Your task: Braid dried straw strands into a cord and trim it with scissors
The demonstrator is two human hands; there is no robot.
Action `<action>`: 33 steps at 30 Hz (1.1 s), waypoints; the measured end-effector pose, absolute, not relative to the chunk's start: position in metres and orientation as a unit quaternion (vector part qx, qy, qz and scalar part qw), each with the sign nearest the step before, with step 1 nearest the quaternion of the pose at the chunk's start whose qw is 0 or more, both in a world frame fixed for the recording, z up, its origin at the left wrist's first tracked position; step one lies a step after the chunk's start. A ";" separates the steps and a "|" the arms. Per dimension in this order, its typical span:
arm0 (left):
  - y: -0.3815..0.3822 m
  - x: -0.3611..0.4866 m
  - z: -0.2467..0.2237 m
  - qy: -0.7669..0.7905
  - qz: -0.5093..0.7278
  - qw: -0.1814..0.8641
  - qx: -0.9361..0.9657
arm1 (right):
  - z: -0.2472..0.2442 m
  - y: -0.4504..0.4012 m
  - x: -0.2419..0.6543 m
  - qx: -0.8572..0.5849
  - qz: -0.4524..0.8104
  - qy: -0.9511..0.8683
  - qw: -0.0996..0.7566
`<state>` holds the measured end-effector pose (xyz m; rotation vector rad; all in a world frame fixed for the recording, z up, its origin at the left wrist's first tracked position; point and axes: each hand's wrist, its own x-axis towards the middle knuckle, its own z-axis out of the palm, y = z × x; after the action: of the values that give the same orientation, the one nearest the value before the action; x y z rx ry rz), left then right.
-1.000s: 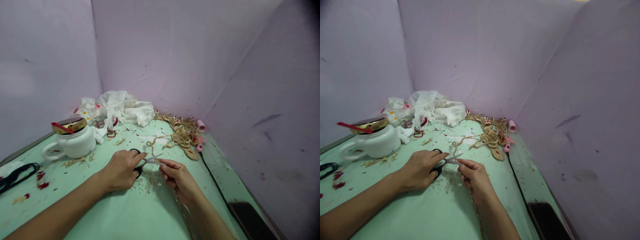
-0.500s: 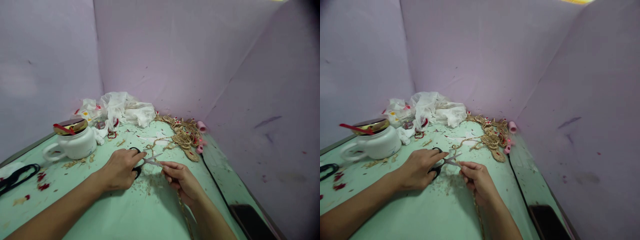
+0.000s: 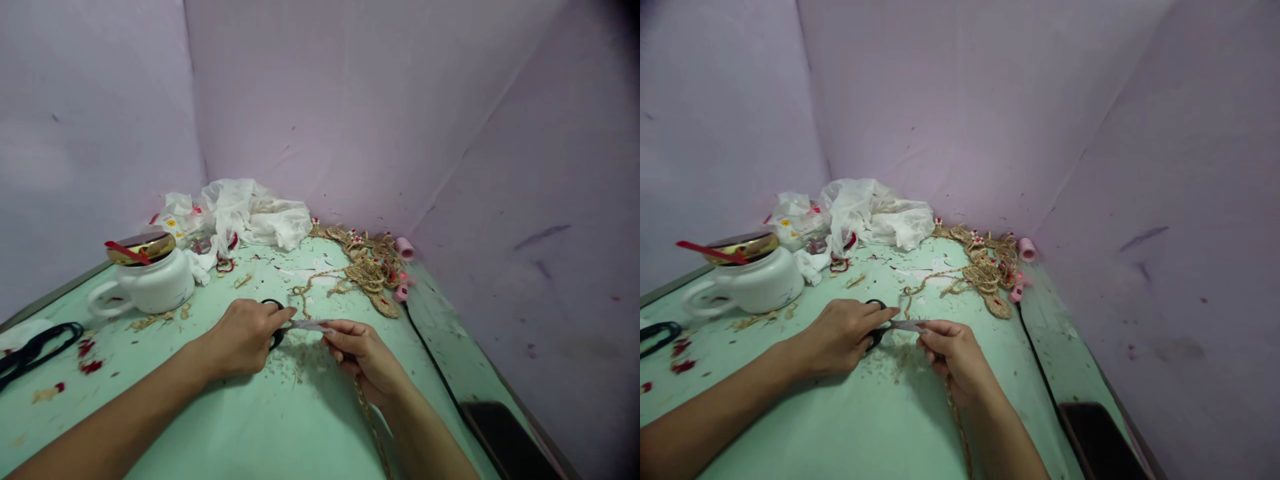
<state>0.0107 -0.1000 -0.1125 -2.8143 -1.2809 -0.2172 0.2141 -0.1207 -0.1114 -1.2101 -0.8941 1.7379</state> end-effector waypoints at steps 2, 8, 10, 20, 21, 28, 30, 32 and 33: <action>-0.099 0.010 -0.115 -0.413 -0.074 0.016 -0.908 | -0.112 -0.121 0.215 -0.475 0.689 -0.361 0.412; -0.095 0.007 -0.113 -0.471 -0.140 -0.026 -0.871 | -0.112 -0.118 0.215 -0.454 0.716 -0.322 0.421; -0.094 0.006 -0.112 -0.507 -0.172 -0.037 -0.844 | -0.112 -0.118 0.213 -0.458 0.723 -0.308 0.416; -0.098 0.010 -0.107 -0.489 -0.147 -0.057 -0.858 | -0.114 -0.118 0.209 -0.450 0.700 -0.347 0.432; -0.098 0.010 -0.108 -0.490 -0.148 -0.054 -0.857 | -0.114 -0.118 0.209 -0.450 0.699 -0.347 0.434; -0.095 0.009 -0.115 -0.499 -0.151 -0.028 -0.853 | -0.118 -0.118 0.207 -0.438 0.695 -0.347 0.453; -0.096 0.010 -0.113 -0.490 -0.134 -0.028 -0.861 | -0.119 -0.118 0.206 -0.434 0.693 -0.350 0.457; -0.098 0.012 -0.111 -0.480 -0.118 -0.026 -0.869 | -0.121 -0.119 0.206 -0.431 0.693 -0.351 0.458; -0.099 0.012 -0.110 -0.475 -0.111 -0.025 -0.873 | -0.121 -0.119 0.207 -0.429 0.695 -0.352 0.457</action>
<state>0.0124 -0.0986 -0.1104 -2.7861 -1.5163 -0.3537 0.2066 -0.1187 -0.1209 -1.0587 -0.8681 1.7136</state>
